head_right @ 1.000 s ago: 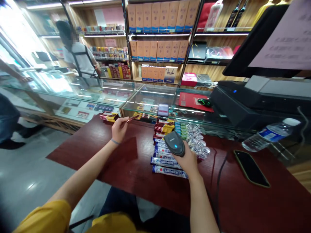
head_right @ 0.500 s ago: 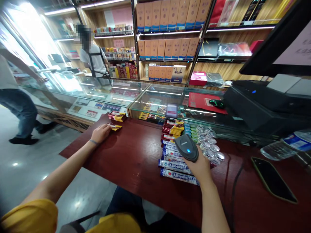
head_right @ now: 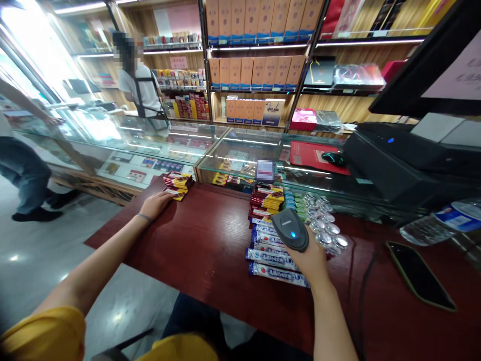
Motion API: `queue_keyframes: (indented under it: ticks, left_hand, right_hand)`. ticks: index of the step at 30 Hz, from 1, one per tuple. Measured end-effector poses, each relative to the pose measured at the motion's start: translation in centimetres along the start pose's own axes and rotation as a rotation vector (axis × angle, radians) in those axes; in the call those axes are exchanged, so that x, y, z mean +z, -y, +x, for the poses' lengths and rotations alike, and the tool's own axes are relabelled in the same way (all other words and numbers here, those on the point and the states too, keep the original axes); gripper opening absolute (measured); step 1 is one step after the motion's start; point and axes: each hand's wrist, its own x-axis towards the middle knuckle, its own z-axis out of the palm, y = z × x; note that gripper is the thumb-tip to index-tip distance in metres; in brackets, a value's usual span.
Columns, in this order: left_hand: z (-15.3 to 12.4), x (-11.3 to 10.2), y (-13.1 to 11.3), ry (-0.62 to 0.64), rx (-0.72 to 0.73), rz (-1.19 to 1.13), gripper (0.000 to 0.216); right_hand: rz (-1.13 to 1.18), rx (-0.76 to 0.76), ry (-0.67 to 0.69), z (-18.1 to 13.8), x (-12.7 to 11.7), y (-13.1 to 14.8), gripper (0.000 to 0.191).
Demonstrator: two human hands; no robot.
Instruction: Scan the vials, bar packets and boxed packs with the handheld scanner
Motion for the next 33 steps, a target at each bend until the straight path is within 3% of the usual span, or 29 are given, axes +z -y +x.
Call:
queue_keyframes:
  ticks: [10,14,17,23,28,33]
  left_hand:
    - [0.0,0.2,0.4,0.0,0.045,0.071,0.039]
    - [0.3,0.9,-1.6,-0.022,0.136,0.043,0.039]
    - [1.0,2.0,-5.5,-0.054,0.198,-0.045,0.038]
    - [3.9,5.1,-17.0,-0.118,0.365,-0.278,0.034]
    - [5.9,7.8,-25.0,-0.052,0.518,-0.37,0.032]
    - [7.4,10.1,-29.9,0.097,0.571,-0.337,0.032]
  right_hand:
    - [0.024,0.003,-0.029,-0.2,0.1,0.5,0.063]
    - [0.032,0.021,-0.058,0.1,-0.4,0.8,0.064]
    - [0.049,0.023,-0.071,0.0,-0.6,1.5,0.06]
    - [0.124,0.014,-0.075,0.1,-0.6,1.7,0.061]
    - [0.125,0.01,-0.069,0.2,-0.7,1.4,0.063]
    - [0.101,-0.003,-0.085,0.2,-0.9,1.8,0.061]
